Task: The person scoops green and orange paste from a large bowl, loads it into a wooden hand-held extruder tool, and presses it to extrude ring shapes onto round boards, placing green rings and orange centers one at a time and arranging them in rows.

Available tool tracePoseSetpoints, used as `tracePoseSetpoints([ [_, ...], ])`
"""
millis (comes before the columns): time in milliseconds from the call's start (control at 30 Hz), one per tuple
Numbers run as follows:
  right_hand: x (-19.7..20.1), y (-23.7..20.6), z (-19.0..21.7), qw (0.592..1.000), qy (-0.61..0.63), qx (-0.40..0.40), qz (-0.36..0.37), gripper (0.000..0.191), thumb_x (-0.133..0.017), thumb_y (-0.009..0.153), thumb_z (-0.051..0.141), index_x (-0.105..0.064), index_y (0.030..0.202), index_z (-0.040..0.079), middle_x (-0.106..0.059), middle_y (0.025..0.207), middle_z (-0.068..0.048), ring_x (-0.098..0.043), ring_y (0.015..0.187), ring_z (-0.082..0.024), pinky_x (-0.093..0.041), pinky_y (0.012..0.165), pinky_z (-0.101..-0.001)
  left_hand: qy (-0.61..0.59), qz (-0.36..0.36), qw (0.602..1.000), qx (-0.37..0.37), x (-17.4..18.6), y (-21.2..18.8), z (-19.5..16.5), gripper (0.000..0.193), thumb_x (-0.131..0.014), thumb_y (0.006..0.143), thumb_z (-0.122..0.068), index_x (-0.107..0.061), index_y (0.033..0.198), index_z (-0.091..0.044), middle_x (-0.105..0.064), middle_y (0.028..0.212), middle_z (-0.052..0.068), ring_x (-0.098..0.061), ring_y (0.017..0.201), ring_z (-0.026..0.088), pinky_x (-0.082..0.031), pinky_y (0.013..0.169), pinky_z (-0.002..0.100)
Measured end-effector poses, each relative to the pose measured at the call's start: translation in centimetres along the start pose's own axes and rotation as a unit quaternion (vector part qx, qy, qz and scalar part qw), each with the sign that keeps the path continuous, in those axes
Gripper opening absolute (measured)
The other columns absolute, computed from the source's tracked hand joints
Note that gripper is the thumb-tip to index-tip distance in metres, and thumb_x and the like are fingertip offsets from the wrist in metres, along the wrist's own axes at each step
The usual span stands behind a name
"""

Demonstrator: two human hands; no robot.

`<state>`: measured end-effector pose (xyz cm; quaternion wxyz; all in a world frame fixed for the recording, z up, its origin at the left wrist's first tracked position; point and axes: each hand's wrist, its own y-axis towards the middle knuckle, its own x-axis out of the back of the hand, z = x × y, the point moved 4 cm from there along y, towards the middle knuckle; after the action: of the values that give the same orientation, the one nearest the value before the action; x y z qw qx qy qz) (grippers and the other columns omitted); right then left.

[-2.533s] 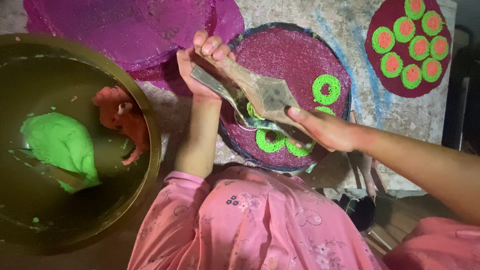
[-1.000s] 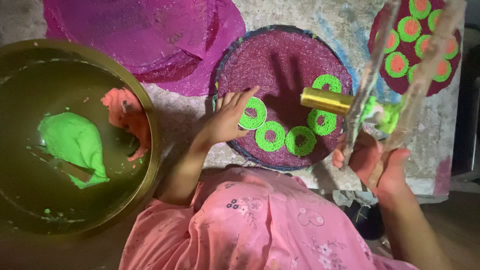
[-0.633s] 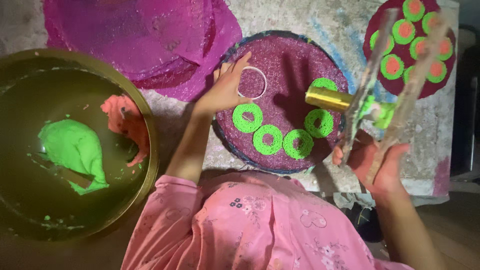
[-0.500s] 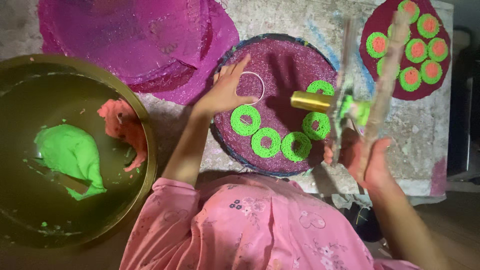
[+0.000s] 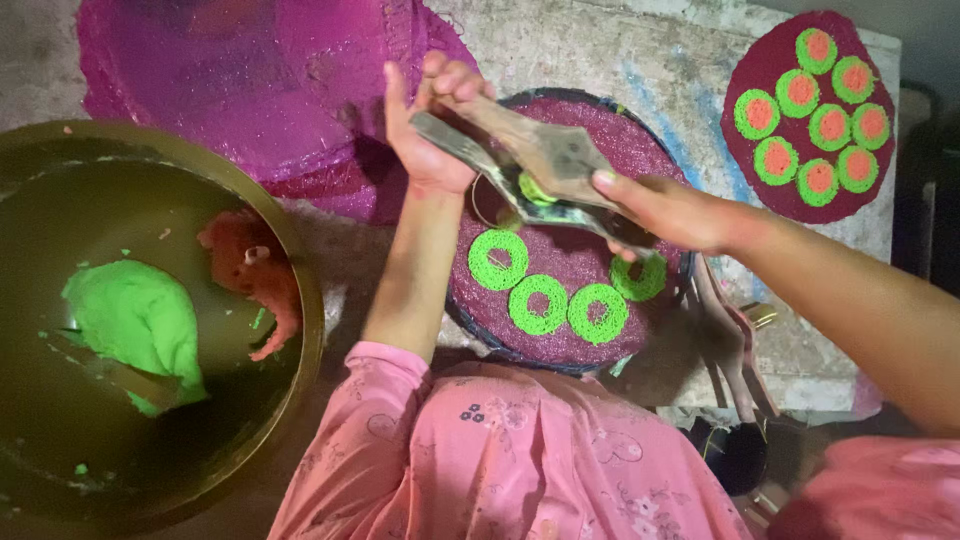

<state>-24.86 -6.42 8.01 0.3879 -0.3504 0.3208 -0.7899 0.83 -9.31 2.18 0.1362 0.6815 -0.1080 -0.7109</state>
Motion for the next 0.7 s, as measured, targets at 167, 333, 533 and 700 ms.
tracePoseSetpoints([
  [167, -1.6, 1.6, 2.8, 0.996, -0.07, 0.035, -0.039, 0.091, -0.027, 0.093, 0.076, -0.073, 0.088, -0.002, -0.072, 0.071, -0.011, -0.07, 0.061, -0.019, -0.059, 0.065, -0.037, 0.004, 0.035, 0.999, -0.028, -0.1, 0.4, -2.4, 0.055, -0.04, 0.104, -0.063, -0.061, 0.098, -0.013, -0.064, 0.087, -0.001, -0.064, 0.086, 0.016, -0.057, 0.095, 0.041],
  [333, -1.0, 0.8, 2.0, 0.993, -0.101, -0.013, -0.051, 0.087, -0.028, 0.09, 0.076, -0.073, 0.088, 0.001, -0.072, 0.07, -0.01, -0.07, 0.06, -0.02, -0.058, 0.063, -0.0376, -0.03, 0.025, 0.998, -0.045, 0.6, -0.3, -0.5, 0.05, -0.041, 0.107, -0.061, -0.06, 0.097, -0.015, -0.063, 0.087, -0.001, -0.064, 0.086, 0.015, -0.057, 0.092, 0.041],
  [533, 1.0, 0.7, 2.0, 0.975, -0.162, 0.024, -0.152, 0.082, -0.036, 0.096, 0.07, -0.073, 0.09, -0.003, -0.069, 0.068, -0.012, -0.069, 0.062, -0.02, -0.055, 0.063, -0.0376, -0.025, -0.018, 0.999, -0.034, 0.7, 1.6, 0.8, 0.038, -0.046, 0.102, -0.051, -0.055, 0.092, -0.016, -0.053, 0.08, -0.004, -0.054, 0.077, 0.014, -0.052, 0.089, 0.038],
  [700, -0.5, 2.2, 3.1, 0.974, -0.123, 0.074, -0.175, 0.074, -0.039, 0.098, 0.066, -0.07, 0.096, -0.002, -0.066, 0.067, -0.01, -0.066, 0.059, -0.02, -0.054, 0.059, -0.0389, 0.037, 0.004, 0.999, -0.019, -0.5, 2.9, -1.6, 0.041, -0.045, 0.101, -0.055, -0.051, 0.088, -0.017, -0.048, 0.075, -0.005, -0.05, 0.073, 0.013, -0.049, 0.084, 0.036],
])
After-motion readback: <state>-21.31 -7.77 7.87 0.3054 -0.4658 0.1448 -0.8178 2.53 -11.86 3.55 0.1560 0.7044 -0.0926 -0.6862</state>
